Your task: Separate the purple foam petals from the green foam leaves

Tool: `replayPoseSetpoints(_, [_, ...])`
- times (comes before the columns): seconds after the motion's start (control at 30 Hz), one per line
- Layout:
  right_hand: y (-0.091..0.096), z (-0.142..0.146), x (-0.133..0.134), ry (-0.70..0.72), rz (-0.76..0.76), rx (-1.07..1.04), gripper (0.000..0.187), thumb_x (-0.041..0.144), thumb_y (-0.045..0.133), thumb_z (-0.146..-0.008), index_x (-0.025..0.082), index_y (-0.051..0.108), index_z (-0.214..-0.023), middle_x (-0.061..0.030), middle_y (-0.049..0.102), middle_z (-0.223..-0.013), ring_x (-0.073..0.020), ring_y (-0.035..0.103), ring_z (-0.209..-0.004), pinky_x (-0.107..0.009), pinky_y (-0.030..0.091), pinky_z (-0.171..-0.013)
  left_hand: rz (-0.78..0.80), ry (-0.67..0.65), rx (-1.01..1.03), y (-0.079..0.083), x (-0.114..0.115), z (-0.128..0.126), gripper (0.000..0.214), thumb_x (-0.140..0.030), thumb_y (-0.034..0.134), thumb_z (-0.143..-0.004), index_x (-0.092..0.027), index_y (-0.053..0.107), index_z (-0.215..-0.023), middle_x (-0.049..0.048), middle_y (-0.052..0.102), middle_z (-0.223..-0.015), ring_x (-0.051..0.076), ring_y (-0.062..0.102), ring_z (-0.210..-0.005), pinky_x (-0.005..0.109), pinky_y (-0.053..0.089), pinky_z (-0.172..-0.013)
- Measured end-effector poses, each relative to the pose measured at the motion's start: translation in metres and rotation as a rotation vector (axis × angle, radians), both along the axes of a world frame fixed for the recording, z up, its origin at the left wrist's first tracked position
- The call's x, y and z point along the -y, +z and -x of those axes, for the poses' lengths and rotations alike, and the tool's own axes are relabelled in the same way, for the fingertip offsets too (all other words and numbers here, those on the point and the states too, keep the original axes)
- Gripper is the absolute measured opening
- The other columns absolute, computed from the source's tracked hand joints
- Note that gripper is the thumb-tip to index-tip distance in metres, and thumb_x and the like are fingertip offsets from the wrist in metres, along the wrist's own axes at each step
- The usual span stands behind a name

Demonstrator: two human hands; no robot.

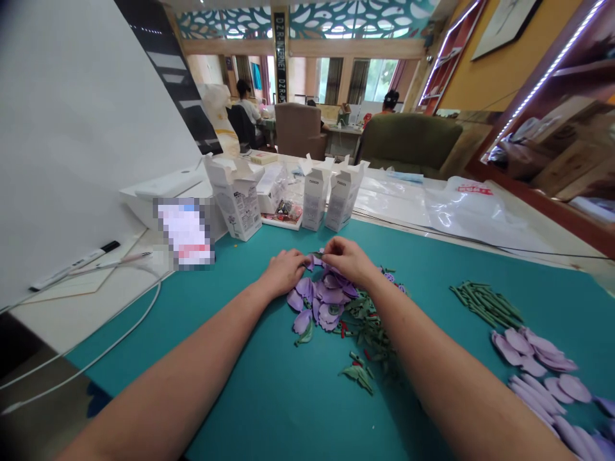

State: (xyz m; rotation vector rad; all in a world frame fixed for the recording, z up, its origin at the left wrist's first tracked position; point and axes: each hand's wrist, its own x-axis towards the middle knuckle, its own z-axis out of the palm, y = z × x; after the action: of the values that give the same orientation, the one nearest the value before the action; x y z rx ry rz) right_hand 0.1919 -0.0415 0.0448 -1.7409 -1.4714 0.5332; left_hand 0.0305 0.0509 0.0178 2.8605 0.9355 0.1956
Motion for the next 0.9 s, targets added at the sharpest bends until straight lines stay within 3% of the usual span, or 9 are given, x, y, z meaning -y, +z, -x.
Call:
replayPoseSetpoints(0.23, [0.007,-0.011,0.052,-0.098,-0.099,-0.224,0.03,0.045,0.064,-0.068,0.02,0.055,-0.081,-0.0003,0.06,-0.072,-0.0151,0.055,-0.065,-0.028,0.045,-0.06,0.004,-0.008,-0.012,0.003,0.0,0.002,0.032,-0.026,0.041,-0.096,-0.029,0.061,-0.12,0.006,0.058,-0.126,0.027,0.054,-0.112,0.042,0.047,-0.089])
replayPoseSetpoints(0.43, [-0.014,-0.02,0.112,-0.068,0.026,0.033,0.023,0.042,0.054,-0.079,0.022,0.064,-0.086,-0.0039,0.068,-0.08,-0.0199,0.063,-0.073,-0.033,0.051,-0.065,0.009,-0.013,-0.018,0.003,0.0,0.001,0.033,-0.023,0.041,-0.095,-0.027,0.062,-0.12,0.0071,0.059,-0.125,0.028,0.054,-0.113,0.042,0.047,-0.091])
replayPoseSetpoints(0.53, [-0.022,-0.024,0.136,-0.117,0.0,0.198,0.024,0.038,0.051,-0.083,0.024,0.066,-0.094,-0.006,0.072,-0.094,-0.0231,0.067,-0.084,-0.038,0.053,-0.074,0.021,-0.039,-0.018,0.007,0.0,0.003,0.034,-0.021,0.043,-0.094,-0.024,0.061,-0.123,0.0081,0.057,-0.128,0.026,0.053,-0.115,0.041,0.045,-0.096])
replayPoseSetpoints(0.63, [-0.031,-0.026,0.155,-0.155,-0.105,0.299,0.022,0.037,0.049,-0.088,0.026,0.066,-0.097,-0.0061,0.072,-0.093,-0.0228,0.067,-0.082,-0.036,0.054,-0.07,0.03,-0.091,-0.025,0.02,0.003,0.007,0.033,-0.022,0.047,-0.093,-0.023,0.061,-0.123,0.0077,0.056,-0.129,0.023,0.052,-0.116,0.037,0.042,-0.099])
replayPoseSetpoints(0.8, [-0.047,-0.02,0.169,-0.125,-0.216,0.354,0.021,0.031,0.045,-0.092,0.026,0.065,-0.092,-0.0059,0.07,-0.092,-0.0218,0.067,-0.083,-0.034,0.054,-0.07,0.062,-0.252,-0.119,0.051,0.021,0.015,0.012,-0.025,0.065,-0.084,-0.025,0.071,-0.094,0.0022,0.062,-0.103,0.02,0.056,-0.103,0.03,0.044,-0.088])
replayPoseSetpoints(0.9, [-0.052,-0.014,0.17,-0.108,-0.259,0.364,0.022,0.029,0.043,-0.094,0.026,0.064,-0.093,-0.0069,0.07,-0.094,-0.0224,0.066,-0.087,-0.036,0.053,-0.074,0.041,-0.36,-0.21,0.058,0.032,0.015,0.007,-0.022,0.066,-0.083,-0.025,0.072,-0.086,0.0017,0.062,-0.097,0.021,0.056,-0.099,0.03,0.042,-0.082])
